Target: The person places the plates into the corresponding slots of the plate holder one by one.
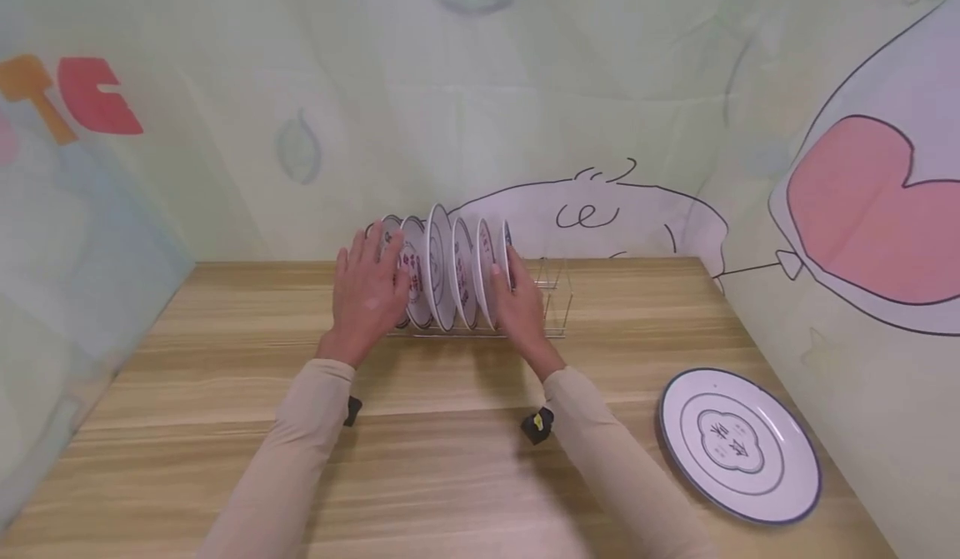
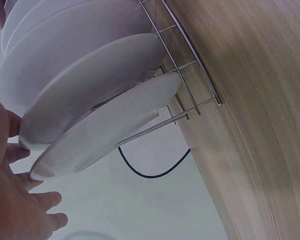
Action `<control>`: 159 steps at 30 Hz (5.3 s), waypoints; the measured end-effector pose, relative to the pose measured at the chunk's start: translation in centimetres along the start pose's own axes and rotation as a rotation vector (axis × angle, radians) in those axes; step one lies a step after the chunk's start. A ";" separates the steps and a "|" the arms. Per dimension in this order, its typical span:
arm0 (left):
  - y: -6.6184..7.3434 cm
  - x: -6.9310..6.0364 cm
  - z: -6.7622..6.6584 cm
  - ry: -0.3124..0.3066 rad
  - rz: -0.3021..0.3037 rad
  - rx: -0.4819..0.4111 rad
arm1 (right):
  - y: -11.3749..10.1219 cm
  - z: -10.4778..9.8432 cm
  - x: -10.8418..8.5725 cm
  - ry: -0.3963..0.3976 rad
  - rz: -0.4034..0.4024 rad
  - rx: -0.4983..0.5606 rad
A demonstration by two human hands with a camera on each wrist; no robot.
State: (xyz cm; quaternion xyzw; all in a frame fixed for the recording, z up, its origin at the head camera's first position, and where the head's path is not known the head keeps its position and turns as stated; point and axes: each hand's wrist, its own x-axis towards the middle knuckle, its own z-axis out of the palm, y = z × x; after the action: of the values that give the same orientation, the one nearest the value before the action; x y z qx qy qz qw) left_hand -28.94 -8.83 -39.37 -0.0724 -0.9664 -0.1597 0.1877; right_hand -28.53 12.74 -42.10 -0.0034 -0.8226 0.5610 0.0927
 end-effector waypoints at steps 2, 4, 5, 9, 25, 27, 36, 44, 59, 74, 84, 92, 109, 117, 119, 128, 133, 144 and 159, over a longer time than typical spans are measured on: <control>-0.1 0.0 0.0 -0.003 -0.001 -0.005 | 0.0 -0.5 -0.3 -0.021 0.005 0.024; -0.1 -0.1 0.0 -0.008 -0.002 -0.005 | -0.1 -1.1 -0.7 -0.041 0.019 0.046; -0.1 -0.1 0.0 -0.010 -0.001 0.001 | -0.1 -1.5 -1.0 -0.050 0.027 0.044; -0.3 -0.1 0.0 -0.014 0.001 0.010 | -0.3 -2.7 -2.0 -0.081 0.029 0.026; -0.5 0.0 0.0 -0.023 -0.003 0.012 | 1.8 -10.4 -7.5 -0.096 0.017 -0.211; -0.5 0.0 -0.1 -0.025 -0.004 0.008 | 2.5 -11.7 -8.3 -0.090 0.015 -0.277; -0.4 0.1 -0.2 -0.039 0.000 -0.006 | 6.1 -16.4 -9.9 -0.154 0.023 -0.611; -0.2 0.2 -0.3 -0.026 0.006 -0.014 | 9.2 -18.6 -10.4 -0.216 0.132 -0.823; -0.2 0.1 -0.2 -0.023 0.007 -0.013 | 11.2 -18.6 -11.9 -0.191 0.381 -0.933; -0.3 0.2 -0.1 -0.023 0.002 -0.001 | 10.7 -17.5 -11.2 -0.180 0.423 -0.885; -0.3 0.1 -0.2 -0.034 0.001 -0.003 | 9.7 -18.4 -10.9 -0.182 0.255 -0.963; -0.3 0.1 -0.3 -0.038 0.001 0.003 | 7.3 -18.7 -10.4 -0.133 0.137 -0.958; -0.3 0.1 -0.2 -0.021 0.005 0.006 | 5.8 -18.3 -10.5 -0.051 0.222 -0.906; -0.3 0.1 -0.3 -0.035 -0.001 0.000 | 5.6 -18.6 -10.9 0.035 0.133 -0.890; -0.3 0.1 -0.2 -0.034 -0.003 -0.001 | 5.3 -18.7 -11.0 0.045 0.111 -0.875; -0.4 0.1 -0.2 -0.032 -0.007 -0.008 | 3.4 -18.5 -11.9 0.042 0.066 -0.726; -0.4 0.1 -0.2 -0.025 -0.004 -0.008 | 2.2 -18.1 -12.5 0.020 0.056 -0.641; -0.3 0.1 -0.2 -0.022 -0.003 -0.013 | 0.5 -17.0 -13.5 -0.027 0.125 -0.410; -0.3 0.0 -0.1 -0.001 0.002 -0.017 | -1.1 -15.5 -14.4 -0.062 0.216 -0.226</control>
State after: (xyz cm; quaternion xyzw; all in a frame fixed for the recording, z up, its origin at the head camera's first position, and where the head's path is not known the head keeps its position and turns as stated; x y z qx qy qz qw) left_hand -28.99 -9.14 -39.31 -0.0752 -0.9650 -0.1677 0.1869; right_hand -11.85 25.04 -37.74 -0.0850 -0.8777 0.4715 0.0053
